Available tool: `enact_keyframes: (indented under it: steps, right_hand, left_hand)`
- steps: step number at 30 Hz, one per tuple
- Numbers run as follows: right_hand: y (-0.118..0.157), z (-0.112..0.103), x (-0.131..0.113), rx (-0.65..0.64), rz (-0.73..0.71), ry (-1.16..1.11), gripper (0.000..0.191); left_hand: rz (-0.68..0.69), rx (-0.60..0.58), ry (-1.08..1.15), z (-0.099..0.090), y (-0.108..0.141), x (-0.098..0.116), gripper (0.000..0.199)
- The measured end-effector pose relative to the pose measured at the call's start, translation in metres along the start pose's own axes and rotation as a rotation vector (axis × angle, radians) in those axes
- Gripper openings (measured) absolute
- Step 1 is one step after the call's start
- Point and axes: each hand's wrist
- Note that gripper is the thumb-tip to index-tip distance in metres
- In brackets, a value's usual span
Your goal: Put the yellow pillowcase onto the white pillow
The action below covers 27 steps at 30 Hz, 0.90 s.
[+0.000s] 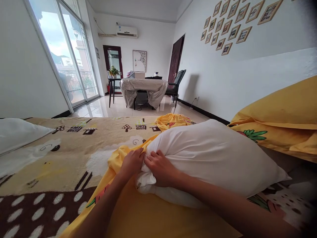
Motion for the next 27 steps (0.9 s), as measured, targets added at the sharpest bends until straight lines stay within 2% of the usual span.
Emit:
enact_keyframes:
  steps: [19,27]
  right_hand:
    - [0.0006,-0.0002,0.0002,0.008,0.012,-0.02,0.037]
    - [0.0008,-0.0022,-0.0002,-0.015,0.013,-0.019,0.04]
  left_hand:
    - [0.025,-0.09,-0.046,-0.0053,0.0025,0.0036,0.021]
    - [0.014,-0.061,-0.043,-0.0038,0.0029,0.004,0.024]
Point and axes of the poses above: each hand's wrist, its own y-axis away from the middle knuckle, its own z-axis out of the palm, x = y × z, and after that the axes turned 7 degrees about y, right-handed
